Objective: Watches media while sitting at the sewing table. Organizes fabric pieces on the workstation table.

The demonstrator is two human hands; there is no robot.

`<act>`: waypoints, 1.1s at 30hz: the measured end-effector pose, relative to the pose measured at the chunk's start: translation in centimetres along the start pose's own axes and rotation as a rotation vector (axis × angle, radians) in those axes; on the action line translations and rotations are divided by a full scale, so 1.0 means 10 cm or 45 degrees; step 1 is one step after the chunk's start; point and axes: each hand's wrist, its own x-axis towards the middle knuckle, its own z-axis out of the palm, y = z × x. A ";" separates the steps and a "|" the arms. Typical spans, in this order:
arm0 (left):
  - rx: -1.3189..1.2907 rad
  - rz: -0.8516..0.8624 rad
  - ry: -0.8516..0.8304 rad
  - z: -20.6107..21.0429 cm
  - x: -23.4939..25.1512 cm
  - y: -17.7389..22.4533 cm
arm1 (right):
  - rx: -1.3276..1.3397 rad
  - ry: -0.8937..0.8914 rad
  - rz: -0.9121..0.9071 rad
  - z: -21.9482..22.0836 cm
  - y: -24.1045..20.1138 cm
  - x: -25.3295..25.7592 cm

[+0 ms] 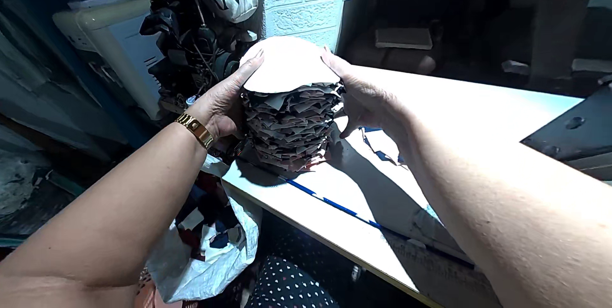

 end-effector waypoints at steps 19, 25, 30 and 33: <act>0.270 -0.232 -0.101 -0.15 -0.02 -0.03 | -0.108 -0.199 0.112 0.03 -0.02 -0.08; 0.206 -0.199 -0.169 -0.13 0.06 -0.03 | -0.102 -0.195 0.158 0.02 -0.01 -0.08; 0.287 -0.134 -0.184 -0.21 0.02 -0.04 | -0.023 -0.173 -0.158 0.09 0.07 0.07; 0.285 -0.118 -0.164 -0.26 0.16 -0.07 | -0.064 -0.023 -0.548 0.12 0.06 0.08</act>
